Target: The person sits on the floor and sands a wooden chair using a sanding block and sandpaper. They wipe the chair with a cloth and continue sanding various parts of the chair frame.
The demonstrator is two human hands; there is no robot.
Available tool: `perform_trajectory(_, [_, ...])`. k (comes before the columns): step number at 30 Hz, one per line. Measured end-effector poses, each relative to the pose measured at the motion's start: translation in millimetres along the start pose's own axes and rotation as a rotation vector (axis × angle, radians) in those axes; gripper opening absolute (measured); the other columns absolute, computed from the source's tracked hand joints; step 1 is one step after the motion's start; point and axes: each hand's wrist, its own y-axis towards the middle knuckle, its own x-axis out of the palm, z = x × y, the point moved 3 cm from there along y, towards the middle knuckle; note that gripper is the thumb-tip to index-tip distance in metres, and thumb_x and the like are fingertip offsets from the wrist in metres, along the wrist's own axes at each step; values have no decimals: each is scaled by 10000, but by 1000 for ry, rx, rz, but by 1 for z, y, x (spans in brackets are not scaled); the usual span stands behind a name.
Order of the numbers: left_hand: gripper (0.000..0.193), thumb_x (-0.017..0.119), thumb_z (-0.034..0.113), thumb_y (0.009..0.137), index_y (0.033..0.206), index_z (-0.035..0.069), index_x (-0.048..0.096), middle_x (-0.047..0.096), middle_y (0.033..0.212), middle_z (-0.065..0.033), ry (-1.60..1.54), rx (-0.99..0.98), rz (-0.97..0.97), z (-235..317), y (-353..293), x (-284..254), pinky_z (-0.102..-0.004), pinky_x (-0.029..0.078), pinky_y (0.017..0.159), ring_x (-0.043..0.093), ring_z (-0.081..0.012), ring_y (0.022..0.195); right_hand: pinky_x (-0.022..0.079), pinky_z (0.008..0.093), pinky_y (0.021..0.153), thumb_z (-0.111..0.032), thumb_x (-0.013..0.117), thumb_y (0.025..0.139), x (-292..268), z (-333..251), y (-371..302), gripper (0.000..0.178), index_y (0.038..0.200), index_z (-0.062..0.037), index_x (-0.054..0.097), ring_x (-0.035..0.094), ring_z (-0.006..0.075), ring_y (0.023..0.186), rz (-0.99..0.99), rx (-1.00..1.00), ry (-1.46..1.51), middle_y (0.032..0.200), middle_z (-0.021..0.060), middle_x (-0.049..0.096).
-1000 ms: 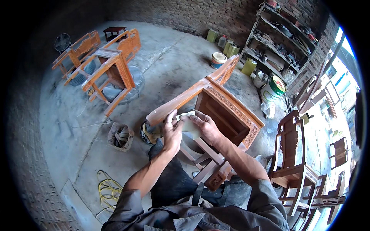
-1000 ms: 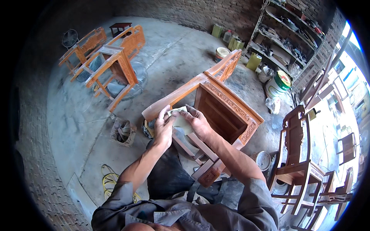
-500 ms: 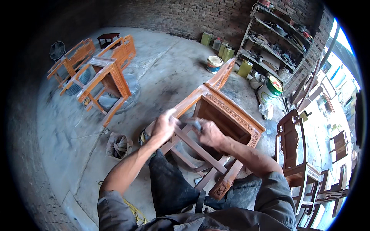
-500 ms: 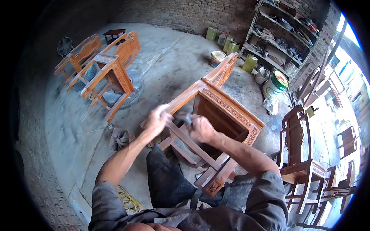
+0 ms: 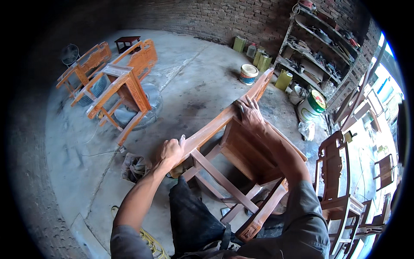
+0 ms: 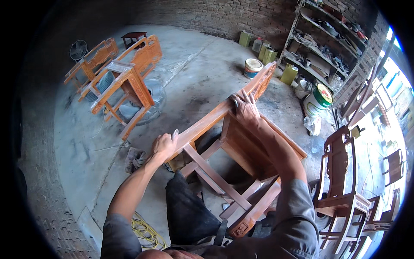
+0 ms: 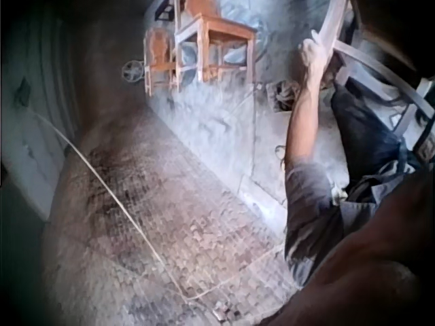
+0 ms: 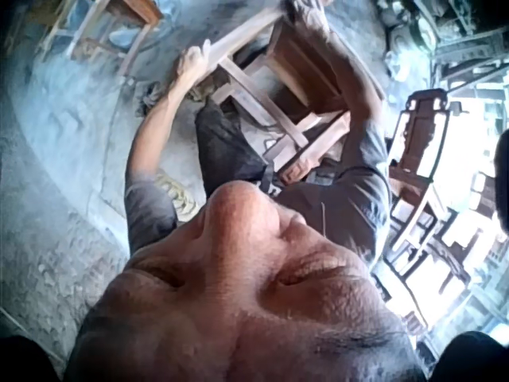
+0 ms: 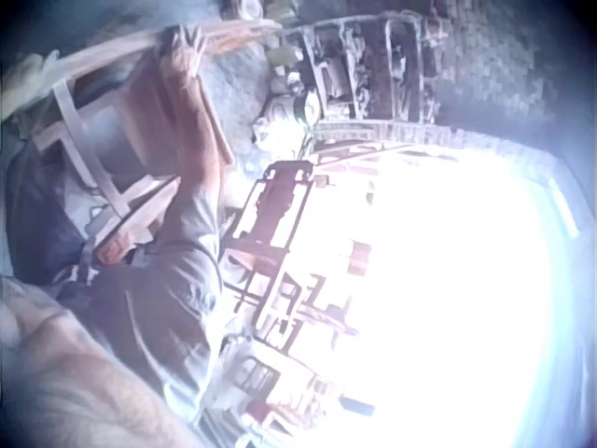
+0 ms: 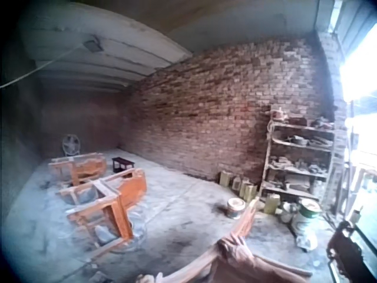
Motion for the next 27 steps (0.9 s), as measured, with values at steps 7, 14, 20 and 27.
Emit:
perform_trajectory(7, [636, 411, 497, 1052, 892, -22, 743, 688, 896, -303, 9, -45, -13, -2, -6, -10, -565, 524, 821, 669, -507, 897, 221, 626, 1215, -416, 553, 999, -2, -6, -1, 596, 1490, -85, 482, 288, 431, 1495, -55, 19, 15, 1519, 76, 474])
perform_trajectory(14, [626, 433, 511, 1039, 912, -14, 751, 693, 912, -305, 13, -55, 6, -2, -7, -8, -561, 530, 833, 673, -503, 910, 226, 651, 1200, -278, 546, 988, 4, -8, -7, 497, 1455, -108, 521, 353, 439, 1449, 1, 27, 1, 1557, 48, 463])
perform_trajectory(20, [628, 444, 519, 1032, 915, -15, 752, 697, 922, -306, 3, -37, 14, 12, -4, -8, -557, 531, 837, 675, -502, 917, 200, 691, 1191, -271, 572, 975, 2, -2, -10, 529, 1484, -137, 519, 302, 486, 1473, -23, 31, -142, 1583, 13, 442])
perform_trajectory(27, [637, 445, 528, 1029, 927, -20, 753, 694, 932, -313, 46, -32, 55, -7, -6, -11, -556, 528, 851, 673, -500, 940, 143, 727, 1195, -348, 612, 900, -15, -79, -4, 657, 1506, -123, 491, 250, 439, 1507, -185, -34, -258, 1561, 18, 445])
